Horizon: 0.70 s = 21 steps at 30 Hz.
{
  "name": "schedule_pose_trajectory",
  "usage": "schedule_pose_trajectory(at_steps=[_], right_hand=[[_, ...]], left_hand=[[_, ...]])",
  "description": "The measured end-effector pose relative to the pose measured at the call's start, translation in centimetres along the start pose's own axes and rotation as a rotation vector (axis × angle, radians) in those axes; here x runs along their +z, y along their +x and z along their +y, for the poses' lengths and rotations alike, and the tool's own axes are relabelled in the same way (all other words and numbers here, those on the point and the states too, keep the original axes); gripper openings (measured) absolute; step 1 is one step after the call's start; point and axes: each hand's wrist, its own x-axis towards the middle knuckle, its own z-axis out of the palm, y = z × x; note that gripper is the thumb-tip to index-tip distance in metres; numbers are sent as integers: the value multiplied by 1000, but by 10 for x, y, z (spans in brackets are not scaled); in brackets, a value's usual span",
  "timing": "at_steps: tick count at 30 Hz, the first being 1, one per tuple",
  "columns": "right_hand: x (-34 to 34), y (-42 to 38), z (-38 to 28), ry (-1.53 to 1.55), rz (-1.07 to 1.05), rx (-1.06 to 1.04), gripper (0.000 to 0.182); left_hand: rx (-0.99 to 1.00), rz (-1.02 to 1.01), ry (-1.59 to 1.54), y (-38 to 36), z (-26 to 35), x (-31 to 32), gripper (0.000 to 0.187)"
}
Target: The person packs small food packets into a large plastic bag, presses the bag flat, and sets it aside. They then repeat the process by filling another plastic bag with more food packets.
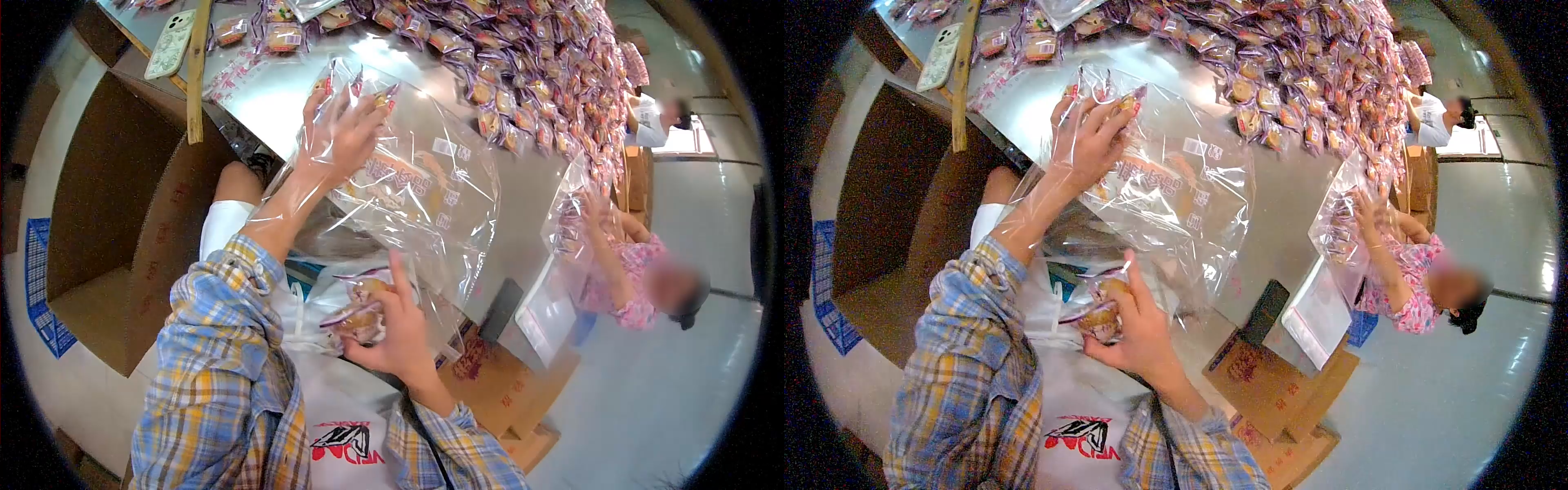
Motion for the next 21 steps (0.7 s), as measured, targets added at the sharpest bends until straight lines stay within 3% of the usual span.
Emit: schedule_pose_trajectory(at_steps=[3, 4, 6, 12, 16, 19, 20, 21], right_hand=[[1, 8, -5, -98, -173, 47, 63], [1, 9, -7, -188, -131, -118, 68], [-2, 8, -21, -144, -164, -100, 68], [7, 8, -6, -325, -305, 139, 73], [7, 12, -4, -128, 28, 200, 67], [12, 15, -6, 68, 127, 336, 63], [17, 13, 1, 138, -1, 288, 64], [25, 7, 5, 373, -6, 374, 66]], left_hand=[[12, 6, -9, 0, 0, 0, 39], [13, 3, -16, 1, -1, -1, 38], [18, 26, -15, 0, -3, -1, 38], [-1, -32, -4, 1, 1, -4, 40], [12, -22, -26, -2, -1, -4, 43], [-1, -29, -3, -1, 0, -2, 45], [7, -19, 6, 0, 0, -3, 44], [14, -17, 20, 0, 1, -2, 44]])
